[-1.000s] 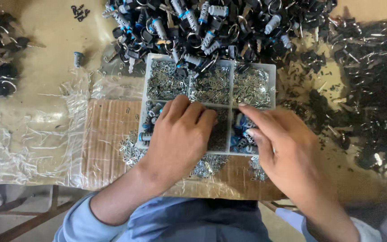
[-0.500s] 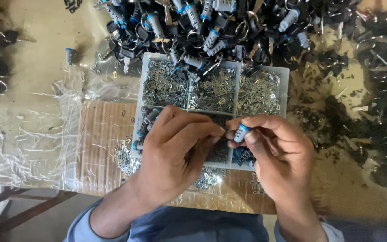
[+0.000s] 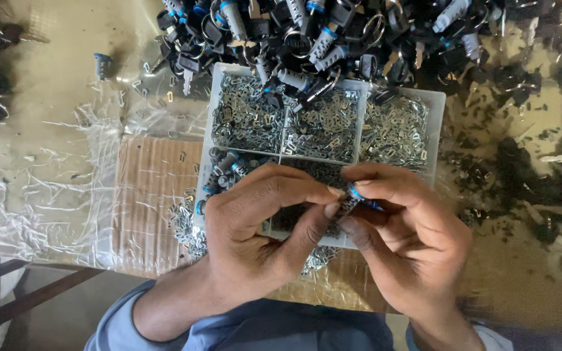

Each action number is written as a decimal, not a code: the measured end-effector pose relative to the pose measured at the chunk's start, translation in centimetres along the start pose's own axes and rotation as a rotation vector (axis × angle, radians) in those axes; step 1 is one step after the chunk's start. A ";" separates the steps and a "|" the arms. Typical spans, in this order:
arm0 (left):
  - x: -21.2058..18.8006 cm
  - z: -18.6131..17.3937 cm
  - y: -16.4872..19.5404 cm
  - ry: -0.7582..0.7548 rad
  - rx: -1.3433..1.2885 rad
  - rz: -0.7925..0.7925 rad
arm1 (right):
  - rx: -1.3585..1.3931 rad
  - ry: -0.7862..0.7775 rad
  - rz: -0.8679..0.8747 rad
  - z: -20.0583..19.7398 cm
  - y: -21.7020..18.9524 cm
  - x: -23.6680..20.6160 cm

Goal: The person grabs a handful of small lock cylinders from an orange basket on the workbench, then one at a time inserts a key into each cylinder and places the assembled lock into a compartment of a divided plastic tray. They repeat this pick, insert, and place cycle continuously across the workbench.

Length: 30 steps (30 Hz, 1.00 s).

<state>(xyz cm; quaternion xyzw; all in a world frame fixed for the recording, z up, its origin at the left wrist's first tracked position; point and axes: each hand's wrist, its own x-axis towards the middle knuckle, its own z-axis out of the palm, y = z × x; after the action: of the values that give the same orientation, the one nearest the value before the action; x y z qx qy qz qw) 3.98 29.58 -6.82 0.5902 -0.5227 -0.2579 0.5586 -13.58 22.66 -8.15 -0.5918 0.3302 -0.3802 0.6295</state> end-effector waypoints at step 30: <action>-0.1 -0.1 -0.2 -0.021 0.124 0.106 | -0.255 -0.049 -0.161 -0.4 -0.1 -0.5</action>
<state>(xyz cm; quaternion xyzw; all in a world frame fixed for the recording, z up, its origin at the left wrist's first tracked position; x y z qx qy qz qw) 4.08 29.67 -7.02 0.5924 -0.5738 -0.2013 0.5285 -14.16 22.90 -8.14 -0.7005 0.3117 -0.3701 0.5246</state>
